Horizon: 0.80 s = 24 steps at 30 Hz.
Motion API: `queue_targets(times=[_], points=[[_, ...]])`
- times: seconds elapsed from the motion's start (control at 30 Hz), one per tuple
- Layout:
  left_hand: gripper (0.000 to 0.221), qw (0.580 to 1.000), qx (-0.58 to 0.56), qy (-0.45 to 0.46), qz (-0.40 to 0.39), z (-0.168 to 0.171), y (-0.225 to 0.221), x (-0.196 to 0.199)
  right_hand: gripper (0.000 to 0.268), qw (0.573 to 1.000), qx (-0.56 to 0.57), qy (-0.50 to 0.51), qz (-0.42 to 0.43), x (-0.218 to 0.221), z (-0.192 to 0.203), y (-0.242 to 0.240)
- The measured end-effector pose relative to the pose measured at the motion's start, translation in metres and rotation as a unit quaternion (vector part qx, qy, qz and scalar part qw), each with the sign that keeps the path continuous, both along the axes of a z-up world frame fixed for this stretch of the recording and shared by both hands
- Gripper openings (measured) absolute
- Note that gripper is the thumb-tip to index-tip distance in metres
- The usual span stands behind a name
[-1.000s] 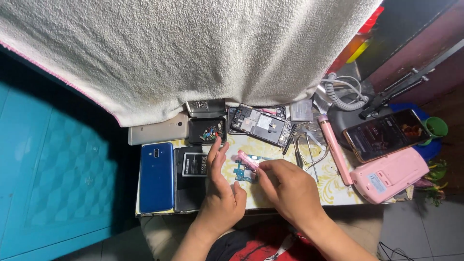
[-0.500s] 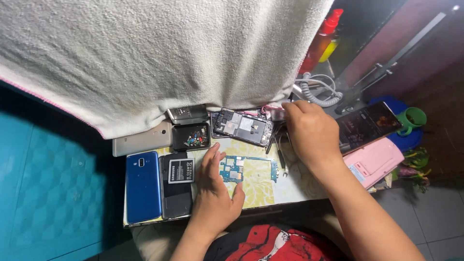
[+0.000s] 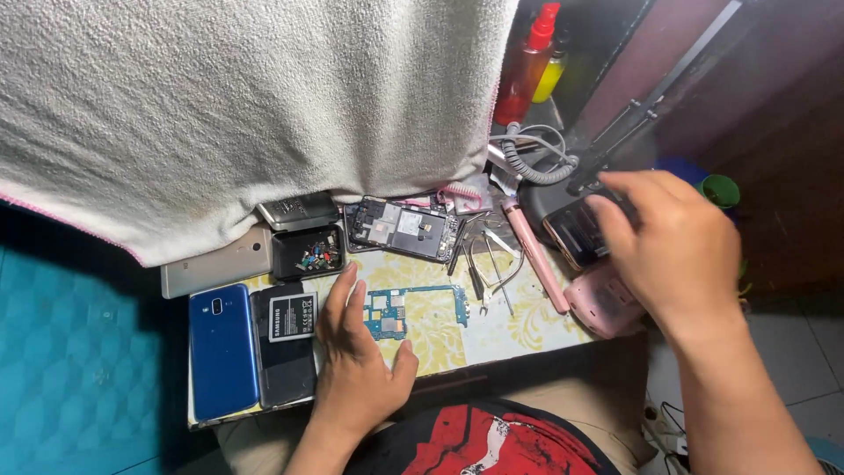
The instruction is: Preparing and cleaning a mobile phone motherboard using a dropper and a rotary tool on a repair bench.
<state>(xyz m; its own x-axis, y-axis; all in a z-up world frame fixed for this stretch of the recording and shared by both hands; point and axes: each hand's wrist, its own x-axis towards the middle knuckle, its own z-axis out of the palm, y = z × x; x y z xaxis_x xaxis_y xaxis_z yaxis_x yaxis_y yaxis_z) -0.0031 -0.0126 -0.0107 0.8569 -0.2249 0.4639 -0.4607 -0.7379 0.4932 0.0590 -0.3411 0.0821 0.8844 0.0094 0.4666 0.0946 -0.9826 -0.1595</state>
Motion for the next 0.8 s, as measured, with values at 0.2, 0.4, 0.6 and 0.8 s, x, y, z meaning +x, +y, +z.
queue_targets(times=[0.2, 0.4, 0.6, 0.8], points=[[0.1, 1.0, 0.024, -0.016, 0.013, 0.002, -0.003, -0.001, 0.06, 0.982, -0.125, 0.13, 0.057, 0.087, -0.014, 0.038], [0.094, 0.999, 0.023, -0.035, 0.024, 0.004, -0.003, 0.0, 0.026, 0.945, -0.315, 0.08, 0.04, 0.139, -0.061, 0.048], [0.092, 1.0, 0.017, -0.013, 0.019, 0.005, -0.002, 0.002, 0.019, 0.915, -0.381, 0.131, 0.024, 0.143, -0.045, 0.046], [0.091, 1.0, 0.017, -0.006, 0.017, 0.005, -0.003, 0.001, 0.036, 0.913, -0.401, 0.034, 0.067, 0.133, -0.032, 0.032]])
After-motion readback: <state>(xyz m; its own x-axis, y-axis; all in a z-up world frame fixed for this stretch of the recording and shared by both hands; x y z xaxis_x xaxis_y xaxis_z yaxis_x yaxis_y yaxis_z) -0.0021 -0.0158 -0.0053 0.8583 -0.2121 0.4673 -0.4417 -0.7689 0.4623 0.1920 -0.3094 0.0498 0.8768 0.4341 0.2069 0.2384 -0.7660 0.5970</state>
